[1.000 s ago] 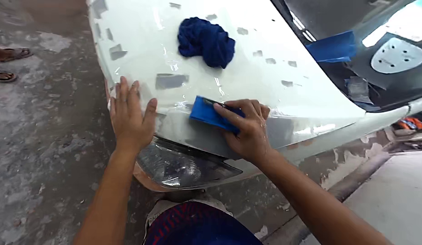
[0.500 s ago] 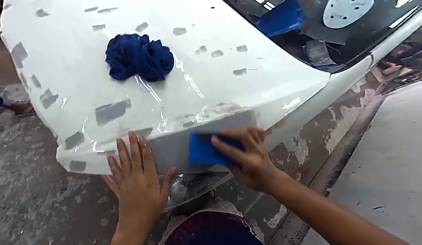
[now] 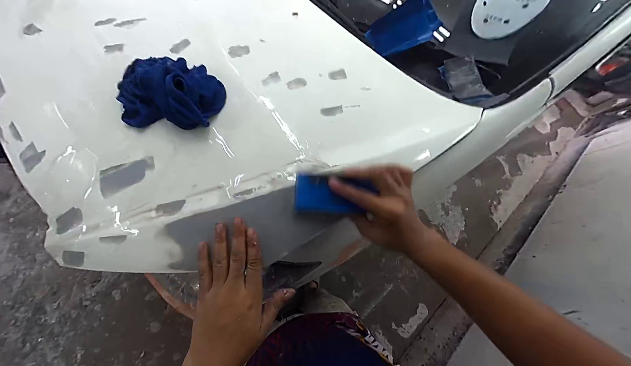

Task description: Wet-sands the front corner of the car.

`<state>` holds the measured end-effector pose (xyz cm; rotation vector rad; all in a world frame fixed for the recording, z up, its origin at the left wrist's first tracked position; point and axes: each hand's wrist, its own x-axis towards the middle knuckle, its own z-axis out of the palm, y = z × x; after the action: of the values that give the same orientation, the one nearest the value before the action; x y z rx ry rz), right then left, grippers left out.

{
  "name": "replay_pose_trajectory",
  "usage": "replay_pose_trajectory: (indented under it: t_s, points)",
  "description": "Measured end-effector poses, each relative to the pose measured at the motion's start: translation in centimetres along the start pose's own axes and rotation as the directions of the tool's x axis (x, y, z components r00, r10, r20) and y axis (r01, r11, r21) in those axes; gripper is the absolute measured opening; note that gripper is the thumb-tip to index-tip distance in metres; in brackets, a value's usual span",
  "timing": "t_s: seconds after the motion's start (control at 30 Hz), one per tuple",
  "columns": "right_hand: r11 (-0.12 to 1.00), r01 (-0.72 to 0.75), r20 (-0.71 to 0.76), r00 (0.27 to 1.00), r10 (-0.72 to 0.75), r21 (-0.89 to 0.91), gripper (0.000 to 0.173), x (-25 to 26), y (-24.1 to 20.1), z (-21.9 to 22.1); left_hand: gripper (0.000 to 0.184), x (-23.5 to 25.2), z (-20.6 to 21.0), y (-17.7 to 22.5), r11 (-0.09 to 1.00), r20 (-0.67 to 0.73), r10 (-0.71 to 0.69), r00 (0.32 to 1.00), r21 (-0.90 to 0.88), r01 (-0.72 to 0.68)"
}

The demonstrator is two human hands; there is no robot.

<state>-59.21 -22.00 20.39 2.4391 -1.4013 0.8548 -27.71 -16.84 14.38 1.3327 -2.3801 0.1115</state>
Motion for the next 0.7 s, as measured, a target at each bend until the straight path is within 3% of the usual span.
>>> replay_pose_trajectory:
  t_s: [0.13, 0.3, 0.37, 0.43, 0.53, 0.63, 0.7]
  points:
    - [0.987, -0.158, -0.03, 0.987, 0.159, 0.038, 0.041, 3.1, 1.0, 0.3, 0.104, 0.9, -0.2, 1.8, 0.997, 0.044, 0.083, 0.996, 0.002, -0.083]
    - [0.992, -0.061, 0.007, 0.998, 0.06, 0.115, 0.044, -8.2, -0.1, -2.2, 0.103, 3.8, -0.5, 1.0, 0.999, 0.044, 0.038, 0.998, 0.033, -0.04]
    - [0.973, -0.15, -0.045, 0.986, 0.16, 0.177, 0.049, -11.2, 0.1, -3.6, 0.105, 5.6, -0.5, 1.6, 0.998, 0.076, 0.047, 0.996, 0.038, -0.05]
    - [0.905, -0.321, -0.165, 0.913, 0.374, 0.278, 0.059, -12.5, -0.1, -4.9, 0.106, 7.6, 0.0, 2.8, 0.994, 0.069, 0.098, 0.993, 0.03, -0.1]
    - [0.759, -0.494, -0.281, 0.725, 0.629, 0.424, 0.073, -12.5, -0.6, -6.1, 0.107, 10.7, 1.3, 5.8, 0.983, 0.031, 0.182, 0.983, -0.009, -0.182]
    - [0.611, -0.468, -0.279, 0.599, 0.75, 0.639, 0.07, -12.9, -0.4, -6.3, 0.105, 12.7, 2.6, 9.7, 0.977, 0.039, 0.21, 0.977, -0.037, -0.209]
    - [0.575, -0.437, -0.253, 0.599, 0.76, 0.692, 0.066, -13.4, -0.1, -6.2, 0.101, 13.4, 3.3, 12.1, 0.977, 0.043, 0.212, 0.976, -0.045, -0.21]
